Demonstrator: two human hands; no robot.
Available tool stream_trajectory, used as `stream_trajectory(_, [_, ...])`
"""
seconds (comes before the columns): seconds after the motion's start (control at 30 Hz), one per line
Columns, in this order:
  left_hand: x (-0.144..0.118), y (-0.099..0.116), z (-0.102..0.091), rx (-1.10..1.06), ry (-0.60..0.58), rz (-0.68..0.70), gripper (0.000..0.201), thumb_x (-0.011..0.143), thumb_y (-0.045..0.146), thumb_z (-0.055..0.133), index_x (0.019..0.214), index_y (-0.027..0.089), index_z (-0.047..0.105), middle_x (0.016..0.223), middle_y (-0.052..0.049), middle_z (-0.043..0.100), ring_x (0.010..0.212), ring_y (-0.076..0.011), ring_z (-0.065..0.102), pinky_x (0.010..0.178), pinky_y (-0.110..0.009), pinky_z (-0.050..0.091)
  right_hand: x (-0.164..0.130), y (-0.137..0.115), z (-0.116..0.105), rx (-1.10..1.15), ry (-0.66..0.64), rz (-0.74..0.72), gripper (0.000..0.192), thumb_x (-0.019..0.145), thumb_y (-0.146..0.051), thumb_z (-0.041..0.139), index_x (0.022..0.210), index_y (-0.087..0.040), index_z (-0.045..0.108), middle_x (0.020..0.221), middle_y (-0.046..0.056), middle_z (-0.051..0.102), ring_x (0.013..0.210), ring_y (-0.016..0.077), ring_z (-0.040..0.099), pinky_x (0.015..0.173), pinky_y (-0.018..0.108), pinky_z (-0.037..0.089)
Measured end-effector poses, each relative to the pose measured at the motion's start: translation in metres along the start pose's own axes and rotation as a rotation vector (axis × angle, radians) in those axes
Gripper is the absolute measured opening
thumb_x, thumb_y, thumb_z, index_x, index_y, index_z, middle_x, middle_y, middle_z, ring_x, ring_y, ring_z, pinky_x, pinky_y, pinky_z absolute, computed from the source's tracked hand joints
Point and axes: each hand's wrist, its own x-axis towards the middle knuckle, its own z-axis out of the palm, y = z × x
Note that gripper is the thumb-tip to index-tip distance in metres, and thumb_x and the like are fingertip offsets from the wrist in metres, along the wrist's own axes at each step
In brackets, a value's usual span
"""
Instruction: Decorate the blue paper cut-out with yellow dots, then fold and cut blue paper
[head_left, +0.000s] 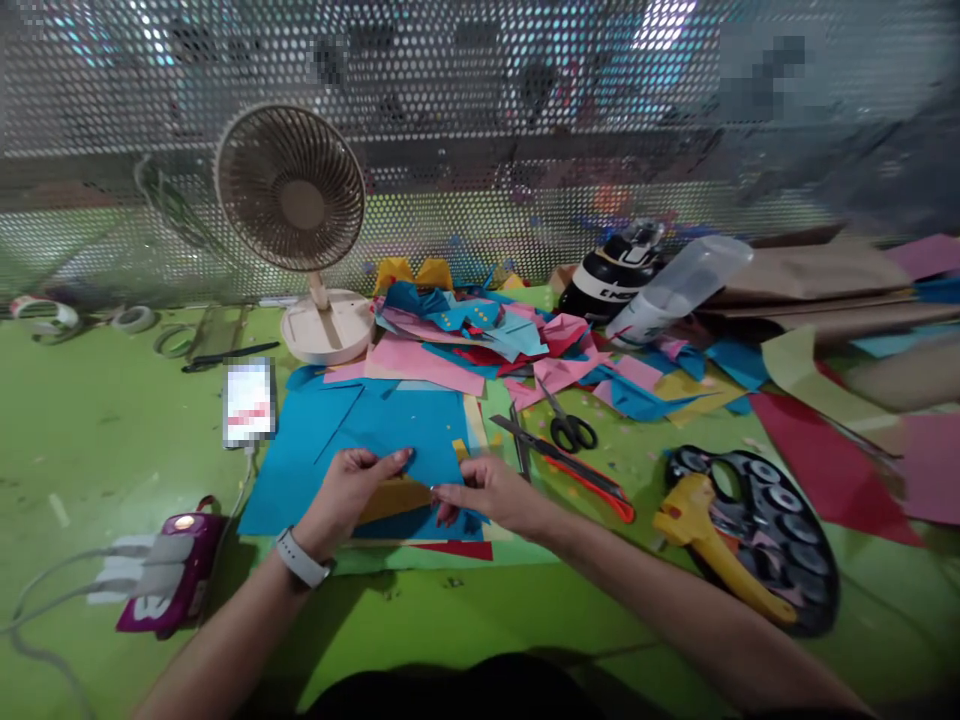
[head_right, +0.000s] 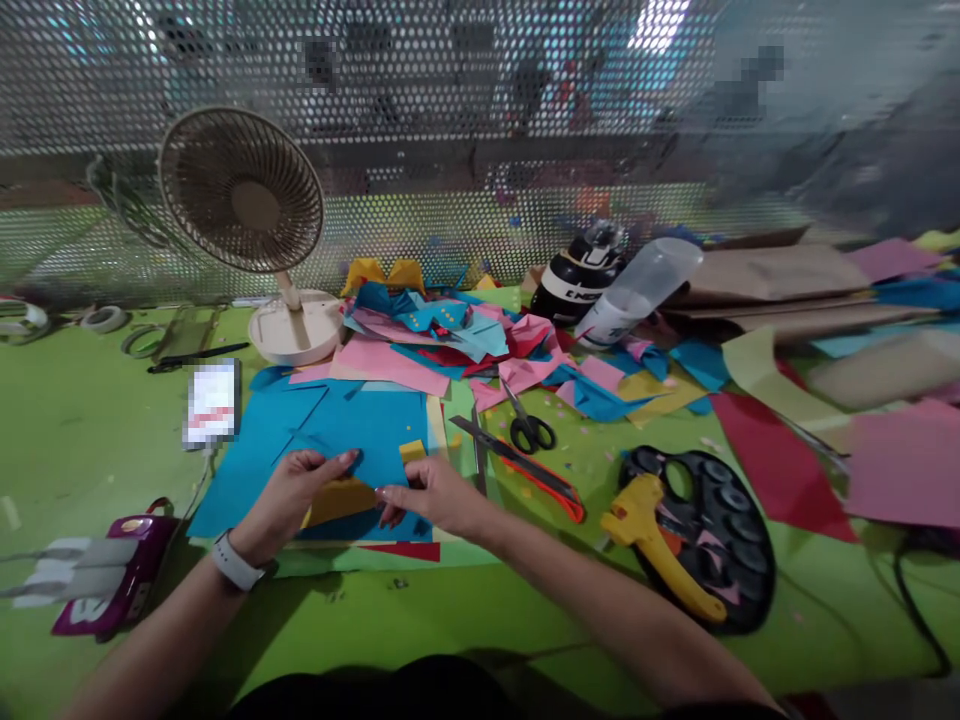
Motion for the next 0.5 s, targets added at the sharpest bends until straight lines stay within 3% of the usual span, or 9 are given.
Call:
stream_trajectory(0.17, [0.016,0.018,-0.03,-0.235,0.245,0.177,0.029,0.06,0.04,0.081,0.07,0.014,0.072,0.075,-0.005,0.071,0.07,-0.0123,0.062,0.066,-0.022,0.048,-0.001,-0.003,0.003,0.091,0.028,-0.021,0.039,0.063,-0.049,0.077,0.064,-0.012,0.068,0.061,0.006,0.071,0.055,0.0146,0.066,0.058,0.028,0.053])
stream_trajectory(0.27, [0.018,0.019,-0.03,-0.365,0.334,0.206,0.038,0.068,0.052,0.073,0.082,0.017,0.071,0.087,-0.006,0.073,0.083,-0.0162,0.066,0.07,-0.024,0.05,0.0,-0.001,0.007,0.167,0.077,-0.037,0.039,0.062,-0.049,0.078,0.067,-0.012,0.069,0.064,0.006,0.071,0.057,0.0153,0.066,0.062,0.03,0.054])
stream_trajectory(0.33, [0.014,0.013,-0.02,-0.378,0.181,0.08,0.05,0.069,0.062,0.066,0.087,0.016,0.071,0.089,-0.009,0.073,0.086,-0.0204,0.068,0.072,-0.029,0.052,0.001,0.002,0.009,0.193,0.108,-0.06,0.039,0.064,-0.051,0.077,0.07,-0.012,0.07,0.067,0.007,0.072,0.061,0.0157,0.067,0.066,0.031,0.053])
stream_trajectory(0.4, [0.007,0.006,-0.007,-0.324,-0.015,0.0,0.045,0.064,0.054,0.075,0.085,0.014,0.071,0.082,-0.009,0.073,0.08,-0.0199,0.068,0.071,-0.029,0.052,0.001,0.005,0.01,0.185,0.09,-0.049,0.04,0.064,-0.052,0.076,0.072,-0.013,0.071,0.069,0.006,0.072,0.065,0.0163,0.067,0.068,0.031,0.052])
stream_trajectory(0.5, [-0.001,0.0,0.003,-0.21,-0.088,-0.023,0.028,0.063,0.039,0.081,0.072,0.015,0.069,0.064,-0.001,0.069,0.059,-0.0117,0.062,0.06,-0.022,0.048,0.002,0.008,0.007,0.124,0.054,0.006,0.041,0.063,-0.054,0.076,0.07,-0.013,0.071,0.064,0.004,0.069,0.062,0.0158,0.065,0.064,0.029,0.05])
